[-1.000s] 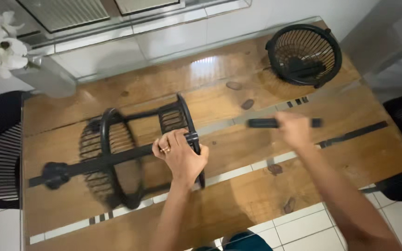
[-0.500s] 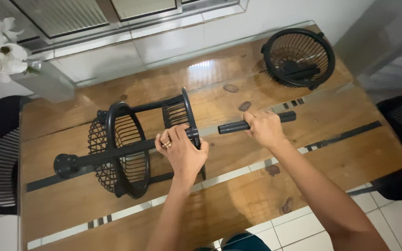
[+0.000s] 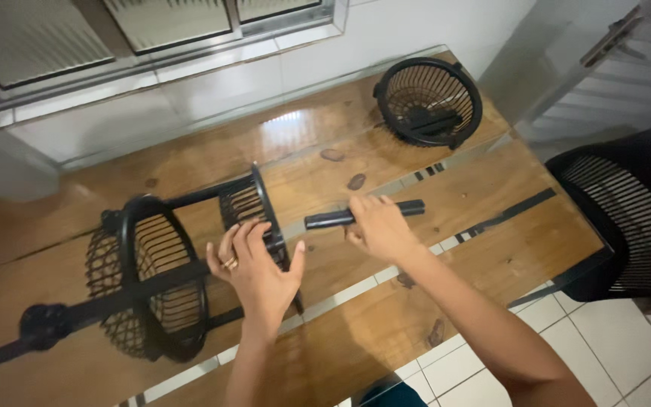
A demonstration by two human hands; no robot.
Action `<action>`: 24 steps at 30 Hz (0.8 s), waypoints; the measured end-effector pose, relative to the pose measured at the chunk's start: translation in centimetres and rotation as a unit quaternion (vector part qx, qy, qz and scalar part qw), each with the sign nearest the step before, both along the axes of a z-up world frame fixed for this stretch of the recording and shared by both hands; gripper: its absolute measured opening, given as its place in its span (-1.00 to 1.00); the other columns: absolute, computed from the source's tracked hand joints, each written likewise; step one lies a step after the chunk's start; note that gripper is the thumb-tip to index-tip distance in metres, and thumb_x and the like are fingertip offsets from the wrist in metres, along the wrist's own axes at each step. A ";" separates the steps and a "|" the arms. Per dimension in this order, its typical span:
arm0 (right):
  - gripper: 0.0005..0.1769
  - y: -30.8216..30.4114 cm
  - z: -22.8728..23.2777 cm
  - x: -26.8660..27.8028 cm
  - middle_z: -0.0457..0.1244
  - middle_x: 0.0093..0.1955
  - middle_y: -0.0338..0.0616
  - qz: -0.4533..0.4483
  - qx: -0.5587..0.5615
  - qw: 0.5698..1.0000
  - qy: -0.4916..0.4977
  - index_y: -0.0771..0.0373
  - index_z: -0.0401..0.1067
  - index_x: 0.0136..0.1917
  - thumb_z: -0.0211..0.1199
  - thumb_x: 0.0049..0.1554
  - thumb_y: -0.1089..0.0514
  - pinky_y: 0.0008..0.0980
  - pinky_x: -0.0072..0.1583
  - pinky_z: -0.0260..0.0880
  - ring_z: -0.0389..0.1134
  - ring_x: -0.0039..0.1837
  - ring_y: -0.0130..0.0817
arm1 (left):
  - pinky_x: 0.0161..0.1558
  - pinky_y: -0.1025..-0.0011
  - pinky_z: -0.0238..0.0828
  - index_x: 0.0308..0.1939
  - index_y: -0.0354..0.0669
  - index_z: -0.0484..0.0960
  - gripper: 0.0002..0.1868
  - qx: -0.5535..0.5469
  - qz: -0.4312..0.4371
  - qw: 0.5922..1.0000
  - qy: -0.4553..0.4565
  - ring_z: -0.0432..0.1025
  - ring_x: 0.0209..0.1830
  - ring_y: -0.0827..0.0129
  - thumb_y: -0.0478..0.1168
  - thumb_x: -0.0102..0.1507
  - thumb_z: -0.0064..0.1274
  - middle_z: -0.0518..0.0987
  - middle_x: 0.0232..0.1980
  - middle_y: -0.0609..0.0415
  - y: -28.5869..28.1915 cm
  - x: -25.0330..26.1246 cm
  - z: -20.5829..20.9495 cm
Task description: The person disassembles a black metal plant stand on a wooden table. They remove the top circular basket, then detach several vertical rods from the frame, placing each removed part into the basket. The process is repeated for multiple rods until the stand is fully taken apart.
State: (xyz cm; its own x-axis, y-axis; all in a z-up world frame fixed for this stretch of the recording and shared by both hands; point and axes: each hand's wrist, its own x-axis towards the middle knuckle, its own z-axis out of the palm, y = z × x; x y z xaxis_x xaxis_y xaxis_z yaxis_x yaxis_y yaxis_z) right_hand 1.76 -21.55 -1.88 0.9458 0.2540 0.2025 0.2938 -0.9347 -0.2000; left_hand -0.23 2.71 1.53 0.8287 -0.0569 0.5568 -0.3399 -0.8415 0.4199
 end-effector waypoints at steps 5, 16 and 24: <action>-0.67 -1.4 1.5 0.0 0.26 -0.04 0.03 0.082 0.055 0.995 0.008 0.29 0.27 0.05 0.25 0.03 0.24 -0.05 0.11 0.18 0.28 0.07 0.04 | 0.40 0.00 -0.08 0.09 -0.15 0.56 -0.48 0.023 -0.089 0.996 0.002 0.22 0.36 0.04 0.01 0.16 0.29 0.49 0.22 -0.02 -3.2 -0.1 0.5; -0.60 -20.2 -2.2 6.7 0.26 0.15 -0.01 0.148 0.166 0.972 0.076 0.26 0.38 0.16 0.30 0.03 0.27 -0.04 0.20 0.23 0.27 0.23 0.08 | -0.03 0.12 0.33 -0.05 -0.10 0.66 -0.66 -0.008 -0.174 0.978 0.111 0.45 -0.09 0.09 -0.15 0.11 0.27 0.65 -0.13 0.05 -22.5 9.5 -6.7; -0.51 -39.0 -8.1 15.5 0.29 0.15 0.02 0.089 0.180 0.977 0.073 0.24 0.43 0.28 0.34 0.06 0.30 -0.10 0.27 0.30 0.30 0.23 0.07 | -0.05 0.08 0.35 -0.09 -0.13 0.70 -0.78 -0.023 -0.137 0.963 0.230 0.46 -0.07 -0.01 -0.19 0.21 0.28 0.63 -0.17 -0.06 -36.6 18.8 -12.5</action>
